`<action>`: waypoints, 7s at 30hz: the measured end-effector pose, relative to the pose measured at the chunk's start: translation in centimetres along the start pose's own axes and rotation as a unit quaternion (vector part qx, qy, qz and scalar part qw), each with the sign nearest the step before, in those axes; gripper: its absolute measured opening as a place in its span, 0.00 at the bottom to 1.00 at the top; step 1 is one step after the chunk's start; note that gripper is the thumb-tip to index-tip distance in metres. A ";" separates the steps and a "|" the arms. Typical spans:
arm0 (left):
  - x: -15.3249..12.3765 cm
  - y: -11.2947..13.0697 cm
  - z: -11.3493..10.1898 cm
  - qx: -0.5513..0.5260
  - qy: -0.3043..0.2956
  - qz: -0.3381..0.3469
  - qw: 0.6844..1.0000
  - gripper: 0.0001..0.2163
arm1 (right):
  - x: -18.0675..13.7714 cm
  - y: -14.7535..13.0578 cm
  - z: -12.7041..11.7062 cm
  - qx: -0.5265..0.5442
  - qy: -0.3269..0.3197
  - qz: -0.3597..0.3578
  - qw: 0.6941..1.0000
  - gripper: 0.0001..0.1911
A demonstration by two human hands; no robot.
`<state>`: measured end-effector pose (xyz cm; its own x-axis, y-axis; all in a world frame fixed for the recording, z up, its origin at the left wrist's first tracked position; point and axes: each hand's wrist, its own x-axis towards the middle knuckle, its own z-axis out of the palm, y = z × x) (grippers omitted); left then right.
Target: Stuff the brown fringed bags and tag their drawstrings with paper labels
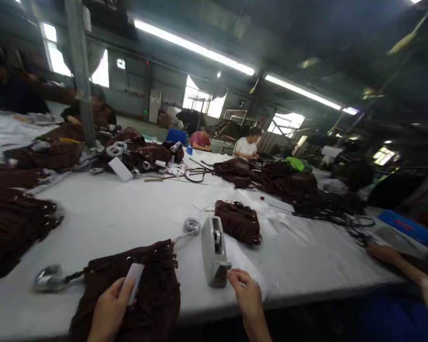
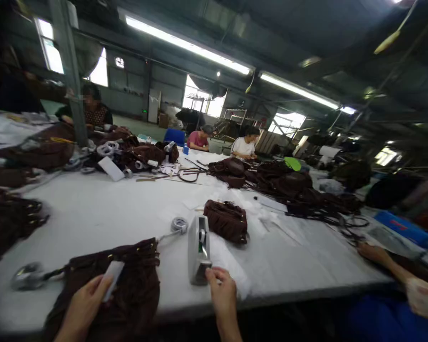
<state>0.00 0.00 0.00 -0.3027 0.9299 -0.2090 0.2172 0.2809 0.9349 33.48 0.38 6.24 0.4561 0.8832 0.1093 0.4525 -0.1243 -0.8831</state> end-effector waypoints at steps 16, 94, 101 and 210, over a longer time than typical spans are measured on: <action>-0.3 1.3 0.6 -0.120 0.009 0.030 0.992 0.21 | -2.7 -3.1 5.0 -0.028 -0.195 -0.070 0.978 0.22; -2.9 2.3 -0.9 -0.512 -0.057 -0.164 0.841 0.07 | -7.2 -7.4 21.0 0.291 -0.384 0.104 0.870 0.22; -3.0 1.5 0.2 -0.479 -0.029 -0.126 0.868 0.13 | -8.0 -7.9 21.0 0.273 -0.371 0.081 0.884 0.21; -3.2 0.5 0.2 -0.438 -0.063 -0.166 0.881 0.19 | -6.8 -9.6 17.8 -0.241 -0.453 -0.435 0.740 0.24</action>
<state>1.29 -2.77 1.09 -0.0970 0.8659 -0.4907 -0.6796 0.3026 0.6682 12.37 3.63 5.79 -0.7702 0.6378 -0.0024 0.5935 0.7154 -0.3686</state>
